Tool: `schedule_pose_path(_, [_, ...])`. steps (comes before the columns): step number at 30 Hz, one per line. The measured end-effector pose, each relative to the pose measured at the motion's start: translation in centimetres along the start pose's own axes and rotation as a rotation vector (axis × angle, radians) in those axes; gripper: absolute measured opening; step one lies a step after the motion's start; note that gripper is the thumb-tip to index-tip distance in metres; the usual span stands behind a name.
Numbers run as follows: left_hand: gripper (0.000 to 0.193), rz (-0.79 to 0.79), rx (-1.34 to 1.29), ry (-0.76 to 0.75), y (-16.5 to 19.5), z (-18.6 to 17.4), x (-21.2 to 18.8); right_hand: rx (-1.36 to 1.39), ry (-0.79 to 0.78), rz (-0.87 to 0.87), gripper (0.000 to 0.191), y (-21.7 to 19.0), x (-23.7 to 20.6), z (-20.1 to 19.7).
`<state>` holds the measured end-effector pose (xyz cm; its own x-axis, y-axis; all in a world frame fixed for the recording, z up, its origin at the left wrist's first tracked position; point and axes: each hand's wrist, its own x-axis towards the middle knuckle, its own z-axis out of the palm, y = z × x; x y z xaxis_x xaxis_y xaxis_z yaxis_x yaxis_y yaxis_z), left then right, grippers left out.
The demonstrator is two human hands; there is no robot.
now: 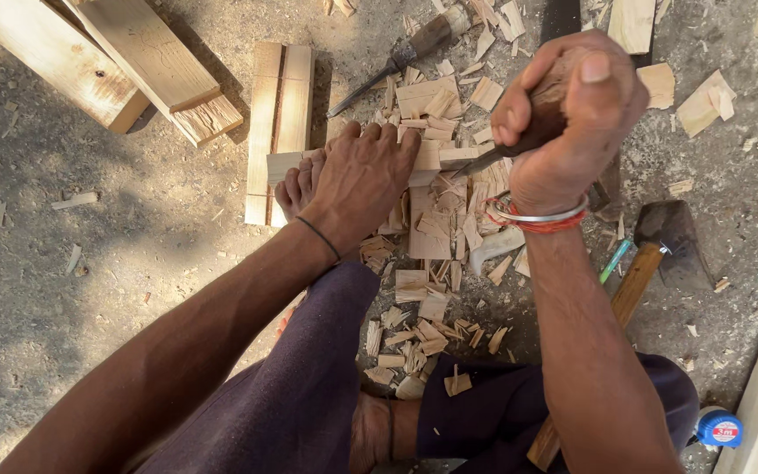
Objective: The person carves a small piece of wood using a chisel and mallet. They hold the wood in their left hand and strike the chisel with the mallet in their right hand, removing shavings and shaping the piece.
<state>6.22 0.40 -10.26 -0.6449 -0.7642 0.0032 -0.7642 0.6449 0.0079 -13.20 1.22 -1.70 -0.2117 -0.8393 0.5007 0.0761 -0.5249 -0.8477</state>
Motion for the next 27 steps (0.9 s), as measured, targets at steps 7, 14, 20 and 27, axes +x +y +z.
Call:
schedule_pose_path(7, [0.028, -0.011, -0.087, -0.088, -0.3, 0.4, 0.6, 0.039, -0.092, -0.013, 0.06, -5.2, 0.1, -4.6])
schedule_pose_path(14, [0.051, -0.041, -0.222, -0.179, -0.5, -0.8, 0.4, 0.019, -0.083, -0.018, 0.059, -4.6, -0.2, -2.3])
schedule_pose_path(20, [0.054, -0.04, -0.213, -0.201, -0.7, 0.0, 0.3, 0.084, -0.088, -0.07, 0.059, -5.4, 0.0, -1.2])
schedule_pose_path(27, [0.051, -0.035, -0.175, -0.178, -0.5, -0.1, 0.5, 0.006, -0.006, -0.059, 0.059, 1.2, -0.5, -2.3])
